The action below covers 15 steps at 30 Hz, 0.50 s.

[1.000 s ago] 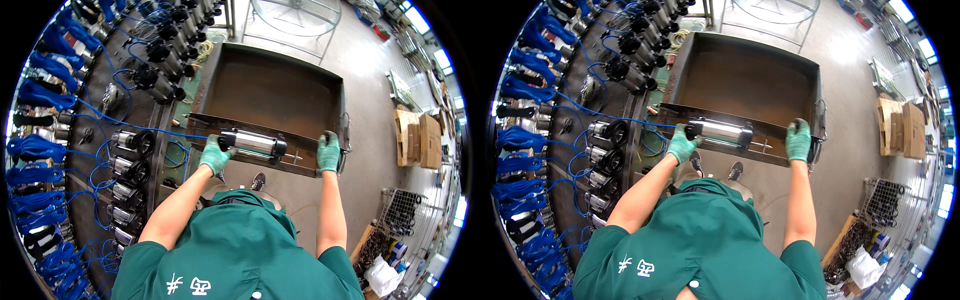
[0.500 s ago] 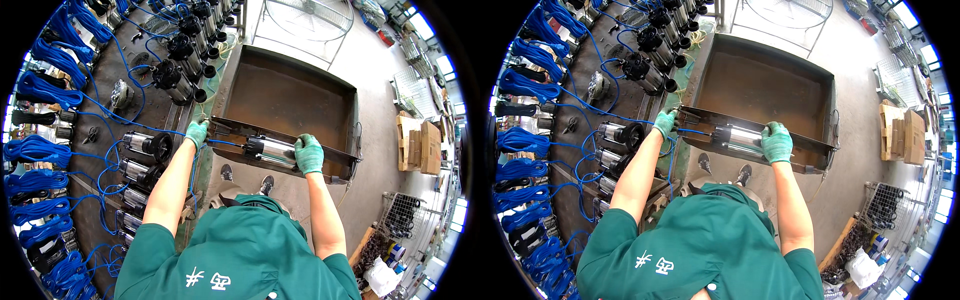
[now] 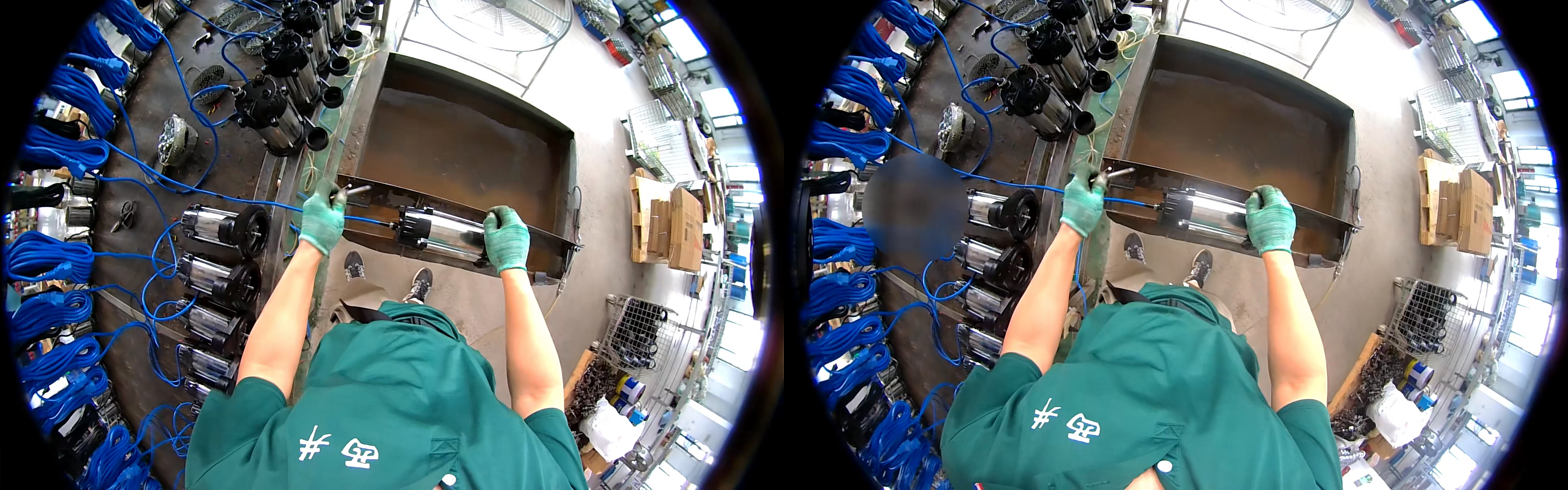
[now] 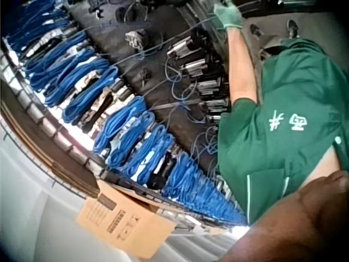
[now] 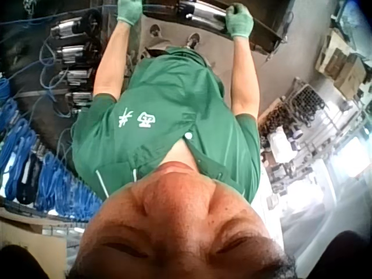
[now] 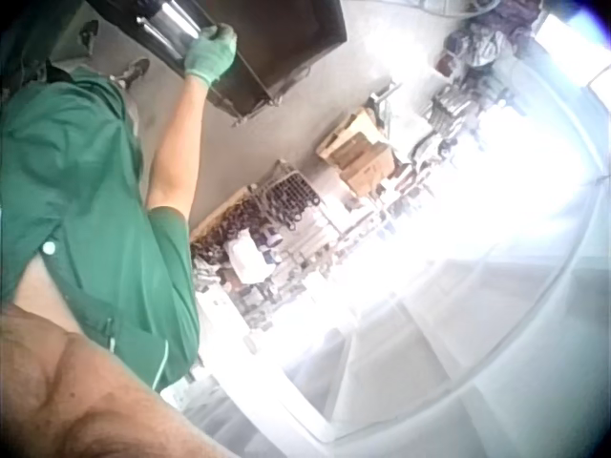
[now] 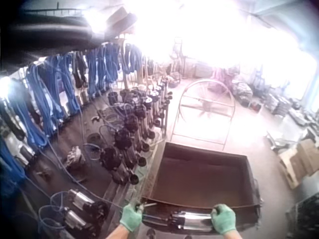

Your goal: The person repeatedly picks up a cylindrical mechanical component, submerges it in a water-filled metal tray, and then removes it. This cycle is performed multiple times with the same object, likely as part of a functional or leak test.

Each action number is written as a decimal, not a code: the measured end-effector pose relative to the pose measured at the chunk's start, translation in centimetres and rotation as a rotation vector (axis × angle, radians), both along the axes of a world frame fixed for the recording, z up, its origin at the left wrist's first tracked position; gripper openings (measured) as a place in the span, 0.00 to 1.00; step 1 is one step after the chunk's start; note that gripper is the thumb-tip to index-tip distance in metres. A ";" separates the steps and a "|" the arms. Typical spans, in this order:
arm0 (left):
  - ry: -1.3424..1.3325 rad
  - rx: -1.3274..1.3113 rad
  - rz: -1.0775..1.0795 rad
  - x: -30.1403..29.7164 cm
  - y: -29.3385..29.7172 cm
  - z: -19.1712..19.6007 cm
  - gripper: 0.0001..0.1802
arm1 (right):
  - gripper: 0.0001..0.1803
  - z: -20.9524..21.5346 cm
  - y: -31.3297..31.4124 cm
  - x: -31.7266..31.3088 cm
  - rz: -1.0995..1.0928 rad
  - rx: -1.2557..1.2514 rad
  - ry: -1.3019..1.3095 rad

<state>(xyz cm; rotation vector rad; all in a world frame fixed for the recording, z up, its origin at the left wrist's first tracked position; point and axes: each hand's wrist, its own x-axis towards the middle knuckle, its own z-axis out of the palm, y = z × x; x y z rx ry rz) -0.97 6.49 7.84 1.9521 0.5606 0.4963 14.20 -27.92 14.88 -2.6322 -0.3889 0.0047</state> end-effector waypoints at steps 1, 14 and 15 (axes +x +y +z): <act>-0.074 0.025 0.005 -0.8 -0.3 0.6 0.04 | 0.09 0.3 0.2 0.1 0.002 0.000 0.002; 0.043 -0.669 -0.196 -3.5 -1.1 -2.3 0.04 | 0.09 -0.3 0.0 0.3 -0.003 0.019 0.018; 0.060 -0.675 -0.205 -3.5 -1.0 -2.6 0.05 | 0.09 -0.3 0.0 0.3 0.006 0.019 0.003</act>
